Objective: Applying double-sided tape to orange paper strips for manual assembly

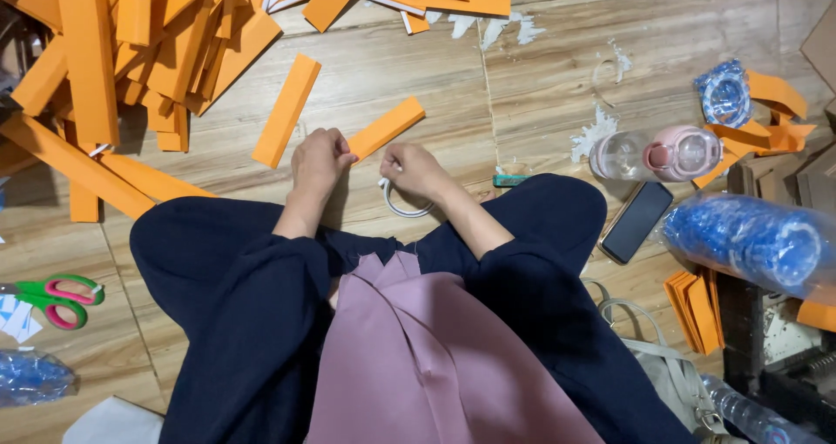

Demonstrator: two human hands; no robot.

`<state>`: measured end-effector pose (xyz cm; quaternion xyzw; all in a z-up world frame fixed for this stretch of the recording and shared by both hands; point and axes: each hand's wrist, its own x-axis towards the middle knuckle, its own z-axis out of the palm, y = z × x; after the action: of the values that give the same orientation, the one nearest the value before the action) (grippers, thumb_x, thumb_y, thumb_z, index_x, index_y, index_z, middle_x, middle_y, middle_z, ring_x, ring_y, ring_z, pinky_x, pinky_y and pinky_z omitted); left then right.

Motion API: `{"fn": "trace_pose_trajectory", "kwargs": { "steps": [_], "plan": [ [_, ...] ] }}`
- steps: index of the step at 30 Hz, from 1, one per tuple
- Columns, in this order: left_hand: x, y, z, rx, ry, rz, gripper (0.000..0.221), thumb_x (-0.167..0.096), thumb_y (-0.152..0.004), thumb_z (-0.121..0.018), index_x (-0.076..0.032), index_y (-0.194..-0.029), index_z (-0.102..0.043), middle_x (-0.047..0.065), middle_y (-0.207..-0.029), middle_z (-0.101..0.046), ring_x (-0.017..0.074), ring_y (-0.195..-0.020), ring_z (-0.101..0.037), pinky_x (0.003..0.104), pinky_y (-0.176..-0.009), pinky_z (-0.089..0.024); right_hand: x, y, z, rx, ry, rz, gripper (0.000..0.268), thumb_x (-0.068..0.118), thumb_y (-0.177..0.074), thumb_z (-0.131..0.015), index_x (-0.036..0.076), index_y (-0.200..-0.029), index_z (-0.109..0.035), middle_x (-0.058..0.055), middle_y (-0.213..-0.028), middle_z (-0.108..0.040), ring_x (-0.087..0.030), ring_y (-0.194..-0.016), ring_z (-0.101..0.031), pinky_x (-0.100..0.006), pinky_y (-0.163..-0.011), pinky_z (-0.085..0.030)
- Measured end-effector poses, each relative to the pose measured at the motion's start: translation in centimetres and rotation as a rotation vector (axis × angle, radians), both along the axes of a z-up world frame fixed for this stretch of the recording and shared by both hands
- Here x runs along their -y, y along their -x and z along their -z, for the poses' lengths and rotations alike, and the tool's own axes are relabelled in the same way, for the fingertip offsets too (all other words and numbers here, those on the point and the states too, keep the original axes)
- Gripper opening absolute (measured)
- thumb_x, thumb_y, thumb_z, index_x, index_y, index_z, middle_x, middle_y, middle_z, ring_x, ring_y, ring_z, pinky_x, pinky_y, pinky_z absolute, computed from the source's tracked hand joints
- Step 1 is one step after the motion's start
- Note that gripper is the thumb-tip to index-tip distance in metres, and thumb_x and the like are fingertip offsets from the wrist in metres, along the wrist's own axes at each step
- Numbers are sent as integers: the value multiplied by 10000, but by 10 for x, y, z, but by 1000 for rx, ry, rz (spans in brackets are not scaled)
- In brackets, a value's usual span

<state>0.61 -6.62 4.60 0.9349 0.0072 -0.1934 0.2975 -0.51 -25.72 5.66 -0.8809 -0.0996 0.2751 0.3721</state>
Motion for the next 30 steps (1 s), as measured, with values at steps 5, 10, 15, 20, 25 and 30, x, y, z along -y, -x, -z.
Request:
{"fn": "trace_pose_trajectory", "kwargs": {
  "steps": [5, 10, 15, 20, 25, 30],
  "plan": [
    [-1, -6, 3, -44, -17, 10, 155, -259, -710, -741, -190, -751, -608, 20, -733, -546, 295, -799, -616, 404, -705, -488, 0, -4, -3, -37, 80, 15, 224, 319, -746, -577, 96, -730, -595, -145, -662, -577, -356, -757, -609, -435, -671, -466],
    [-6, -13, 7, -107, 7, 44, 129, -199, -705, -738, -177, -770, -628, 28, -731, -578, 298, -835, -623, 398, -739, -491, -2, -2, -7, -46, 17, 6, 219, 303, -740, -580, 86, -715, -598, -142, -648, -580, -338, -727, -609, -405, -647, -465],
    [-9, -20, 13, -149, -15, 111, 139, -175, -689, -736, -177, -792, -644, 42, -737, -606, 307, -848, -626, 415, -748, -497, 0, -3, -3, -69, -2, -22, 232, 295, -723, -603, 64, -747, -612, -183, -677, -585, -369, -734, -598, -428, -648, -457],
    [-14, -20, 25, -140, 9, 175, 121, -101, -697, -702, -171, -781, -649, 54, -756, -597, 303, -854, -616, 408, -757, -490, 12, -7, -7, -56, 188, -18, 182, 259, -734, -593, 107, -829, -623, -160, -779, -630, -363, -838, -610, -445, -718, -474],
    [-12, -12, 2, -65, -10, 197, 149, -50, -708, -659, -181, -774, -635, 45, -760, -565, 281, -849, -591, 390, -746, -489, 62, -23, 6, 16, 383, 55, 164, 195, -760, -597, 99, -892, -615, -191, -828, -629, -397, -883, -598, -479, -765, -469],
    [8, 16, -18, 289, 1, 145, 174, -46, -752, -606, -99, -917, -595, 76, -865, -494, 294, -885, -497, 406, -748, -437, 77, -27, -25, 411, 457, 138, 170, 134, -726, -687, 124, -882, -618, -86, -834, -563, -324, -855, -579, -418, -754, -456]
  ]
}}
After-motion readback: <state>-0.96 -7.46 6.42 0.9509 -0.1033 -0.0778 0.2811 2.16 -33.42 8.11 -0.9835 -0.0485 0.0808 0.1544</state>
